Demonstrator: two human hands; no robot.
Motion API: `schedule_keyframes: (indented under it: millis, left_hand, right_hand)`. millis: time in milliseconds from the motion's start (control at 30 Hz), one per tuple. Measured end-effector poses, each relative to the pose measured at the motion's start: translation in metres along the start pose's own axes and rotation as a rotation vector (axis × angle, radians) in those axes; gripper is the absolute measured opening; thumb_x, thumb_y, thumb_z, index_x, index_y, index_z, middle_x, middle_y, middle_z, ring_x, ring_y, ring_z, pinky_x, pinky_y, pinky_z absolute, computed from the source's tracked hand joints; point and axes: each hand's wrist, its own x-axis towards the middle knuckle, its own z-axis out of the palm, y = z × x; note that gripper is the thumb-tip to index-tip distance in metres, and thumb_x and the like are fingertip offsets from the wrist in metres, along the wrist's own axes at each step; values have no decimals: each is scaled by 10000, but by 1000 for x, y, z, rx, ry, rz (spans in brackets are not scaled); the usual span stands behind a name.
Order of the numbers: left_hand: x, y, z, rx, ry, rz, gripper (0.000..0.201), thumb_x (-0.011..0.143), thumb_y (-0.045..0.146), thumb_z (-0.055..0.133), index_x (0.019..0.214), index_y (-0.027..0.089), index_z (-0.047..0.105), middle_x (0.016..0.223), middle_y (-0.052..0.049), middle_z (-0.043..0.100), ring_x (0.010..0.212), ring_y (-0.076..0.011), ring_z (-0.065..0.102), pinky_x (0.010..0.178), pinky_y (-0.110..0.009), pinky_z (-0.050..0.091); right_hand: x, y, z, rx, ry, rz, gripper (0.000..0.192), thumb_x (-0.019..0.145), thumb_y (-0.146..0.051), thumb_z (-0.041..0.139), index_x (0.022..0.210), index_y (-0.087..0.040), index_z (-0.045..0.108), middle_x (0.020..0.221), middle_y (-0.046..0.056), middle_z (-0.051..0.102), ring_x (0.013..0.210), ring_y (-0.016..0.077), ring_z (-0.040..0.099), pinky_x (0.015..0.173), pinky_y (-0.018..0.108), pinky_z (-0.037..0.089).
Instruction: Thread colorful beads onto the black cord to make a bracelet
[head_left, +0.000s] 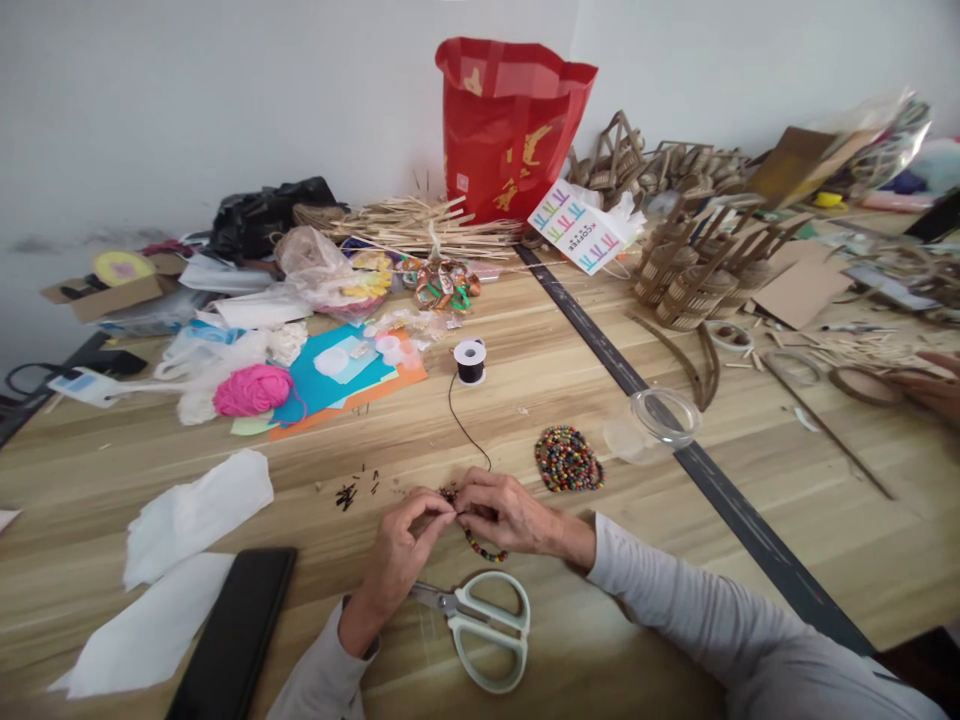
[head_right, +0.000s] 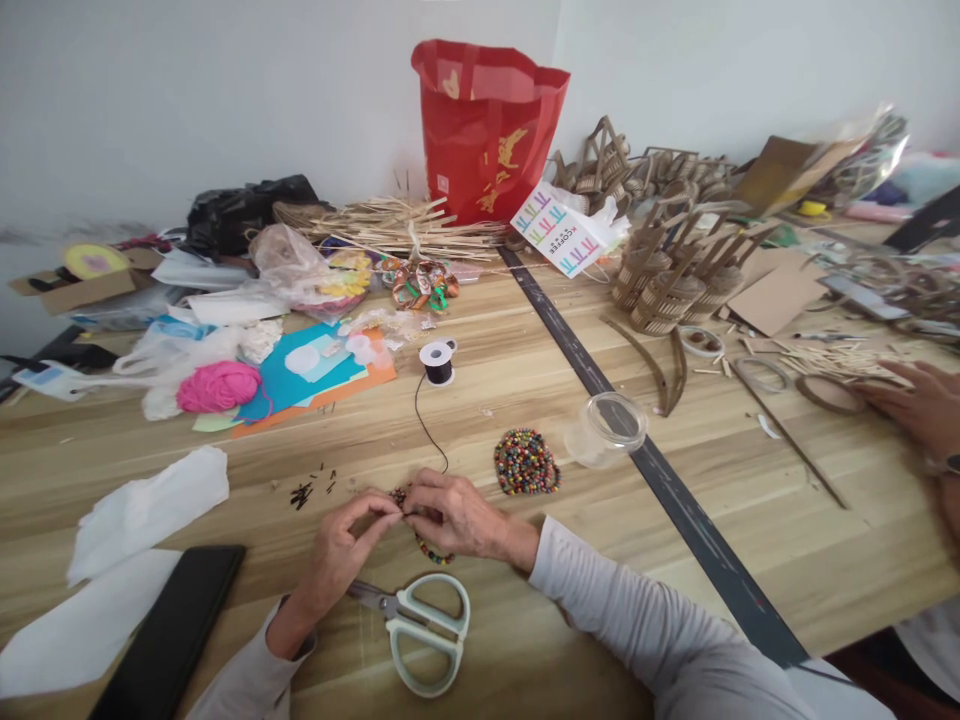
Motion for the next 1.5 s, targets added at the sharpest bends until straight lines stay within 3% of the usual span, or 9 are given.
schedule_keyframes:
  millis: [367,667,900,1033,1233,1333,1500]
  left_hand:
    - [3,14,-16,-69,57,13,120,800,192,584,683,174,605,690,-12,645,672,-149,598,661,-230,475]
    - [12,18,-11,-58,-18,77,129,786,183,588,664,171,626,667,-18,651,645,-153,605,631,-239,468]
    - [20,20,-5,-12,-30,131,128,775,139,591,663,174,641,659,-13,649,629,-148,588,623,-243,448]
    - [24,23,-2,-5,-27,152,112,765,127,596,680,179,648,687,-9,665,649,-150,590,640,-243,446]
    - [28,20,3,6,-2,147,95,775,153,578,715,178,647,705,-16,675,653,-152,606,622,-240,452]
    - [28,15,6,162,-3,167,89,776,127,569,755,181,636,742,-28,669,699,-169,607,643,-259,452]
    - [19,11,19,635,-97,264,126,791,126,548,685,163,604,800,-91,610,843,-263,552,761,-384,429]
  right_hand:
    - [-9,-6,-19,-70,20,78,116,830,-104,558,898,-143,643,863,55,570,793,145,561,699,238,457]
    - [-16,-20,-36,-158,57,247,155,783,-90,589,922,-149,621,816,21,558,607,91,481,569,203,387]
    - [-8,-34,-39,-166,-3,236,145,813,-172,595,956,-153,602,897,39,564,580,73,475,542,196,390]
    - [-1,-34,-30,-75,11,265,89,824,-227,597,823,-140,616,801,23,572,638,88,499,570,194,391]
    - [1,-23,-24,298,141,446,292,786,-417,622,786,-128,592,627,-20,543,521,66,461,484,179,364]
    - [-1,-22,-26,412,150,507,352,753,-479,642,776,-133,579,591,-22,561,480,67,481,466,181,374]
    - [-9,-20,-30,403,215,528,366,737,-498,653,720,-144,558,542,-34,540,451,67,470,441,176,362]
